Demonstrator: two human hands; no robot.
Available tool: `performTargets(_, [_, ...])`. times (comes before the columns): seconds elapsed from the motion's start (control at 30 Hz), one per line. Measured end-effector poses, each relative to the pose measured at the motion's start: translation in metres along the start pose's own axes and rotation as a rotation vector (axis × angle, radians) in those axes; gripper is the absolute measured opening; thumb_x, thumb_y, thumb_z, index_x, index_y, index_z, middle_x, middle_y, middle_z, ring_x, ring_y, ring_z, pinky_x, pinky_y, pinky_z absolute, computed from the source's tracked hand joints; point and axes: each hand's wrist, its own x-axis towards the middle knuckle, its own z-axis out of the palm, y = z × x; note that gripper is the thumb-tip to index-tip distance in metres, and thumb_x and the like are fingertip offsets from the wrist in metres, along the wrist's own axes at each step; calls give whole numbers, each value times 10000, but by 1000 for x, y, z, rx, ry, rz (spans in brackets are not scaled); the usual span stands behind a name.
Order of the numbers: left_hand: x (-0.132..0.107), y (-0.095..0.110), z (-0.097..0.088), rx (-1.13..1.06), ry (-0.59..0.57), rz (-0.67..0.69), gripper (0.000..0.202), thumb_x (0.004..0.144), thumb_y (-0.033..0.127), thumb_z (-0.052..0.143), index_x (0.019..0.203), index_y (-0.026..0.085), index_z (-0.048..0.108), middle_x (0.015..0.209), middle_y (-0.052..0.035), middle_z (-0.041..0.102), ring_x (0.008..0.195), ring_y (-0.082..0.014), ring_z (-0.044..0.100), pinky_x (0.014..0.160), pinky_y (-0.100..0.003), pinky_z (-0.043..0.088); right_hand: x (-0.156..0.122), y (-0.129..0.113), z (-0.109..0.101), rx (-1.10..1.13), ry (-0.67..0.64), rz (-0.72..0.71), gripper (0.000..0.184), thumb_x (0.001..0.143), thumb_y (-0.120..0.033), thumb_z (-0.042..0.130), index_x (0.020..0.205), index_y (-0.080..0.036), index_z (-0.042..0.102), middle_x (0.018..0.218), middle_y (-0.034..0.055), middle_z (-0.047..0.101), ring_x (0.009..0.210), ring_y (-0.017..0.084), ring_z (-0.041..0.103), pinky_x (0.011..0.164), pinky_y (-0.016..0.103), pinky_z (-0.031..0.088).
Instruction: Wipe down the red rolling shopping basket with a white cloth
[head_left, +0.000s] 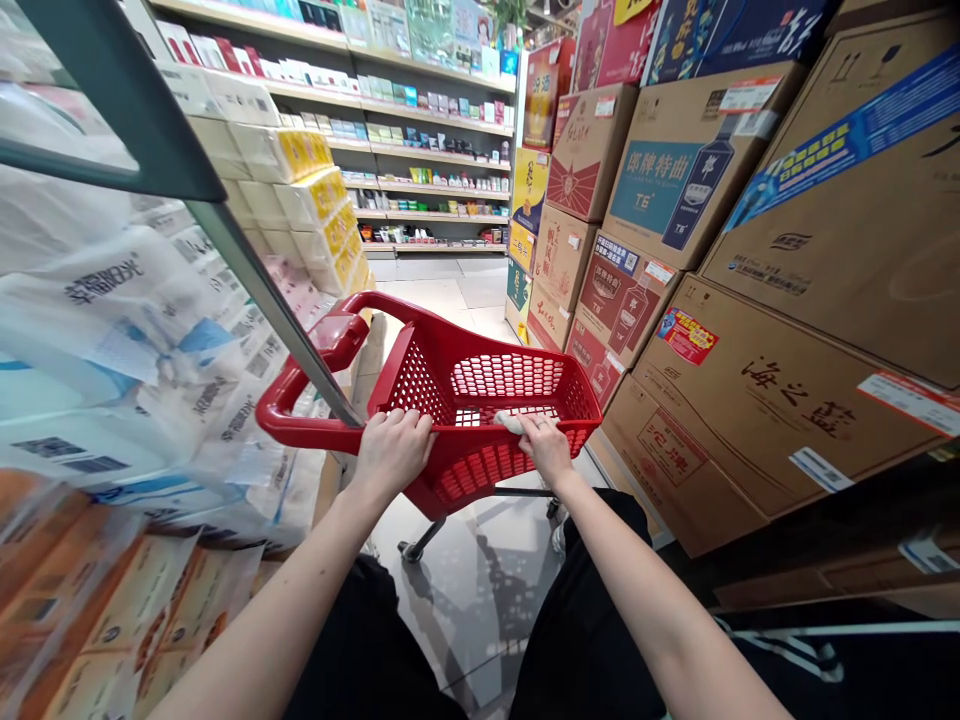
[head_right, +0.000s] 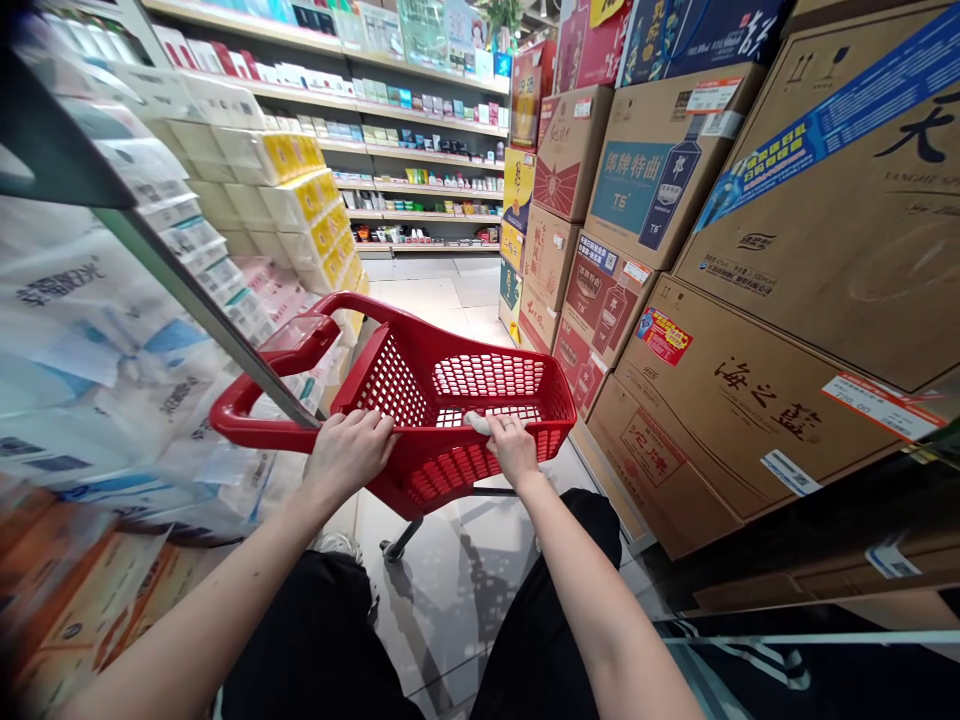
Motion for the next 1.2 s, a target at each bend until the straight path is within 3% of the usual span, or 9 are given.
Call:
performTargets(0.17, [0, 1, 0, -32, 8, -2, 261, 875, 287, 396, 742, 171, 588, 750, -118, 596, 772, -261, 535, 715, -395, 318, -13, 45, -5, -63, 18, 64, 442, 841, -118, 486, 1273, -205, 522, 1234, 83, 572, 1155, 177, 481, 931, 302, 432])
performTargets(0.33, [1, 1, -1, -12, 0, 5, 262, 876, 283, 391, 736, 170, 581, 755, -117, 597, 763, -257, 531, 709, -395, 315, -26, 87, 3, -176, 85, 235, 436, 836, -119, 484, 1264, -175, 544, 1315, 126, 517, 1270, 217, 400, 1019, 354, 369])
performTargets(0.43, [1, 2, 1, 6, 0, 0, 256, 874, 277, 392, 742, 169, 584, 755, -118, 596, 767, -260, 531, 718, -400, 317, -29, 100, 4, -195, 79, 263, 446, 840, -115, 461, 1276, -167, 538, 1302, 143, 523, 1254, 215, 427, 1017, 353, 371])
performTargets(0.57, [1, 3, 3, 13, 5, -17, 245, 865, 273, 401, 756, 168, 594, 758, -124, 598, 772, -266, 533, 726, -407, 318, -27, 99, 2, -195, 33, 251, 462, 845, -93, 420, 1295, -136, 517, 1254, 157, 557, 1212, 216, 470, 1012, 349, 374])
performTargets(0.77, [2, 2, 6, -22, 11, -30, 237, 852, 261, 407, 758, 166, 603, 754, -137, 600, 774, -278, 529, 720, -414, 312, -23, 65, 7, -179, 48, 238, 508, 859, -32, 333, 1347, -112, 449, 1312, 185, 507, 1270, 235, 410, 1005, 408, 394])
performTargets(1.03, [0, 5, 3, -11, 17, -38, 237, 855, 259, 409, 742, 167, 596, 740, -132, 596, 778, -275, 533, 709, -407, 313, 7, -61, 21, -81, 27, -35, 494, 891, -81, 412, 1380, -147, 401, 1261, 166, 544, 1218, 223, 458, 953, 357, 467])
performTargets(1.1, [-2, 4, 3, -5, 15, -32, 240, 859, 261, 409, 734, 169, 591, 737, -127, 593, 772, -268, 533, 703, -402, 316, 9, -73, 19, -77, 25, -68, 491, 896, -99, 420, 1382, -166, 397, 1253, 152, 551, 1189, 210, 480, 927, 331, 484])
performTargets(1.2, [-5, 1, 2, -11, 13, -26, 242, 863, 265, 406, 731, 170, 585, 739, -124, 588, 771, -264, 531, 696, -399, 318, 6, -65, 11, -83, 7, -124, 476, 915, -158, 431, 1386, -210, 392, 1259, 116, 555, 1151, 187, 504, 895, 294, 492])
